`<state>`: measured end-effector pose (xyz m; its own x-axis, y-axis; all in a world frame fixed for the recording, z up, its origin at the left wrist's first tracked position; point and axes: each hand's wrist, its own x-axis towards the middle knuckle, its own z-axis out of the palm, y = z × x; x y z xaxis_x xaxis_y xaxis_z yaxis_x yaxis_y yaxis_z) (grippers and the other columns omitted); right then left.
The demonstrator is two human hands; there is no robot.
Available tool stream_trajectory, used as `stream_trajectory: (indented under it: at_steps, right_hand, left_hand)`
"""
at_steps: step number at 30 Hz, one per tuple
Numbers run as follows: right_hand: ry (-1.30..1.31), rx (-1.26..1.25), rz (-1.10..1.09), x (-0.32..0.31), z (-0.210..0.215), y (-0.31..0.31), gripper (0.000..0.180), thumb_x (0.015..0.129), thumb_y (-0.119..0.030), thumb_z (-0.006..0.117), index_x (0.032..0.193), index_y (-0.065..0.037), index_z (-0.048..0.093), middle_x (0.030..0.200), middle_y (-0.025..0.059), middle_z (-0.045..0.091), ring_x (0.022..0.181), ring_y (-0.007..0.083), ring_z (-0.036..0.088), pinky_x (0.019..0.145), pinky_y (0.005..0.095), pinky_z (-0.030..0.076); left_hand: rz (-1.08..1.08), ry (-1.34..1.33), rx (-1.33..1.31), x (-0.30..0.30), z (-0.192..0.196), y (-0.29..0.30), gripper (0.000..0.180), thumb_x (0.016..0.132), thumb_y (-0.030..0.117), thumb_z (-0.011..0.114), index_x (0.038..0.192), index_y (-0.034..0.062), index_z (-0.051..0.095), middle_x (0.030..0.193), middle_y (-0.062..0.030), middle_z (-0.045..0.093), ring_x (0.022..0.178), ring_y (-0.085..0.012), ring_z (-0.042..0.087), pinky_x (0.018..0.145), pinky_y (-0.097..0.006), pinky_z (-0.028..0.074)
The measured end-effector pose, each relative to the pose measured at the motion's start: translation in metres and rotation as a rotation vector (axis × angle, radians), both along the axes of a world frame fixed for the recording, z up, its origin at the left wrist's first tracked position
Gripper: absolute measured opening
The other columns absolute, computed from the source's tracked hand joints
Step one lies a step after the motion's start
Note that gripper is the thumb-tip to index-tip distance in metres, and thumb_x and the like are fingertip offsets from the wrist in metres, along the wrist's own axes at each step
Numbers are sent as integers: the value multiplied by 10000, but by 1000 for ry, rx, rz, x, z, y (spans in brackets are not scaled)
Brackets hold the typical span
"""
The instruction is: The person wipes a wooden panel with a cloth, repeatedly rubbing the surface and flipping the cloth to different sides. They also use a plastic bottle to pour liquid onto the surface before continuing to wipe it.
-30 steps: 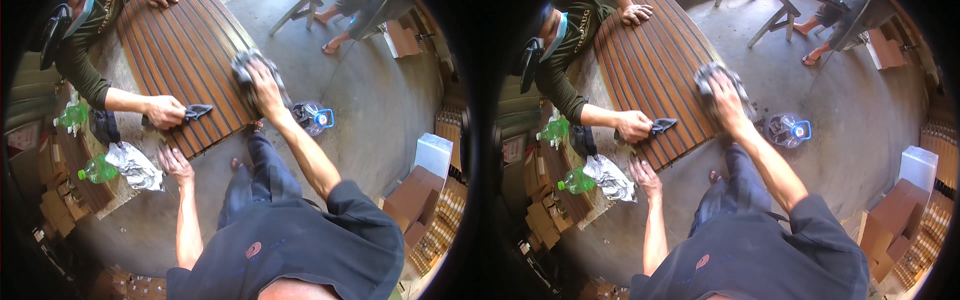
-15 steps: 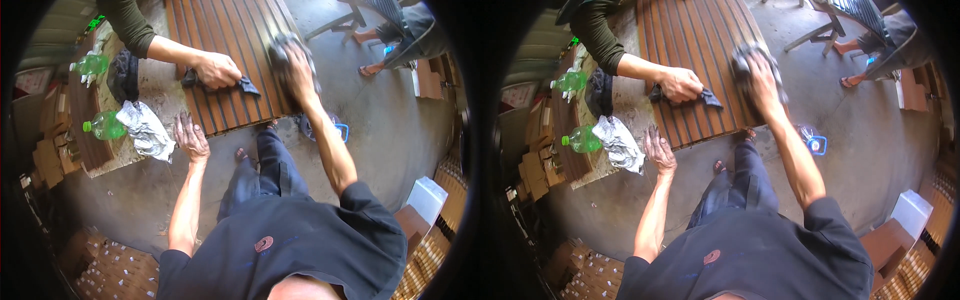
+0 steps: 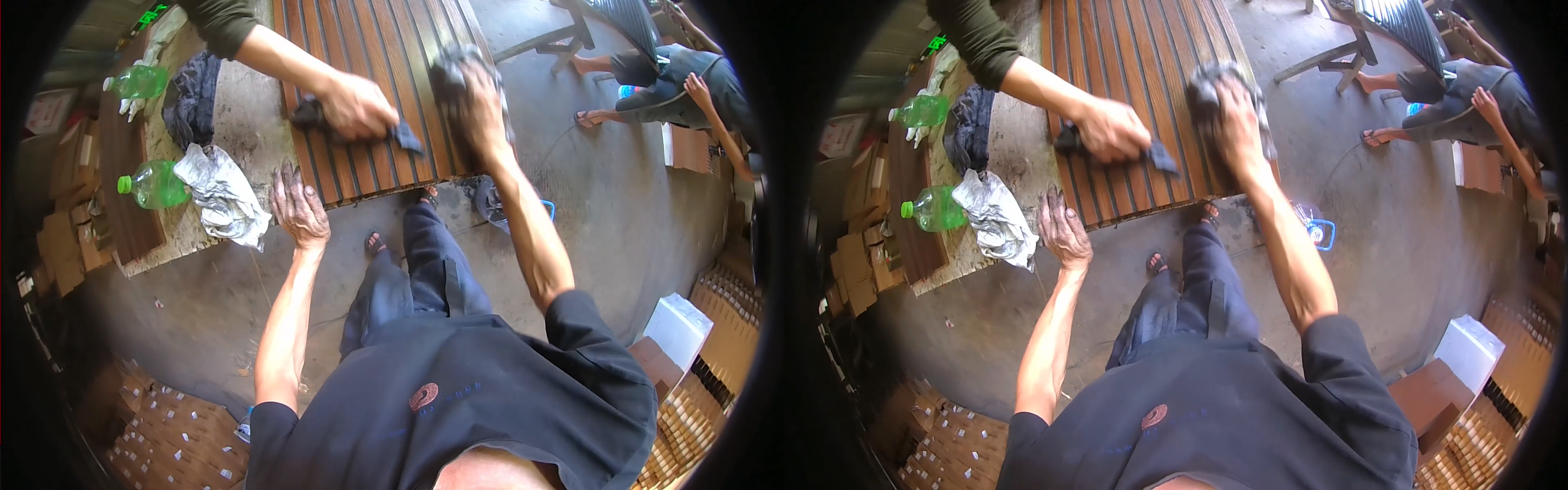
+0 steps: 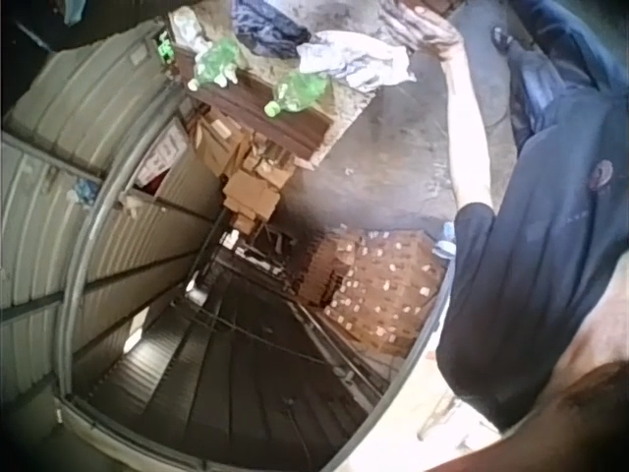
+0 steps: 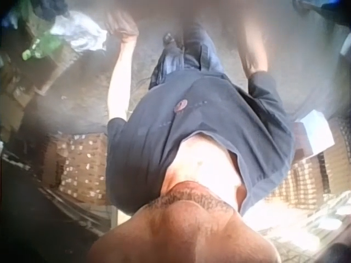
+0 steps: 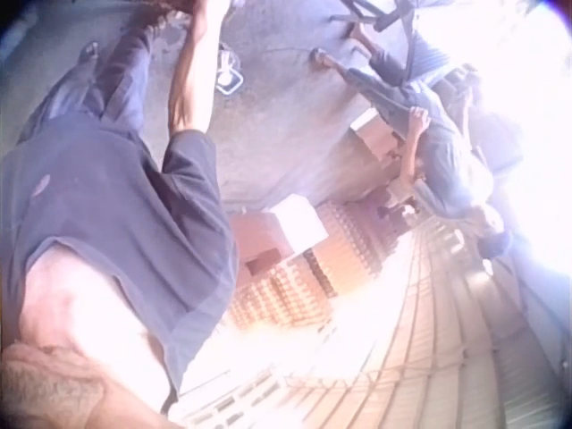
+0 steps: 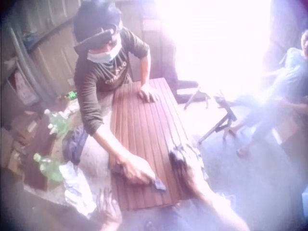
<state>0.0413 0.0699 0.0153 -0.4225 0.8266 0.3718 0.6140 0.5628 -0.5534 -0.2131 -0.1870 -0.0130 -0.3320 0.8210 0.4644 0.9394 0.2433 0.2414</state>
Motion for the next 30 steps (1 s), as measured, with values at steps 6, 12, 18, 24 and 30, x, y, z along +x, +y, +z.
stream_trajectory:
  at_steps: [6,12,18,24,30]
  right_hand:
    - [-77,-67,46,42,10,-98,534,837,10,607,1363,36,521,1408,262,512,1358,432,439,1158,492,333]
    - [4,94,-20,-22,3,63,381,881,-10,542,1258,36,574,1324,255,568,1268,427,495,1094,469,396]
    - [10,-47,142,16,0,-85,495,818,20,573,1313,31,566,1382,260,536,1328,423,469,1139,497,354]
    - [-139,38,100,25,6,-94,560,779,-43,657,1317,65,547,1400,258,521,1345,434,430,1134,515,329]
    - [-133,103,66,-10,1,-18,566,810,-101,639,1343,53,527,1402,251,520,1351,427,412,1119,508,325]
  left_hand:
    - [5,22,-2,1,8,-2,430,1051,226,353,1271,-54,595,1401,-191,562,1332,-397,480,1102,-503,347]
    - [7,-46,16,10,-3,13,392,1022,215,391,1265,-25,583,1388,-194,563,1320,-397,483,1091,-544,336]
    - [51,30,-34,-8,2,-14,443,1043,249,359,1270,-56,586,1380,-218,563,1321,-401,480,1097,-509,338]
    - [8,23,-9,5,8,4,430,1047,225,357,1276,-55,589,1403,-200,556,1345,-386,469,1106,-503,339]
    - [-11,-2,-5,6,8,7,415,1050,214,367,1289,-53,577,1415,-189,551,1364,-379,452,1119,-495,333]
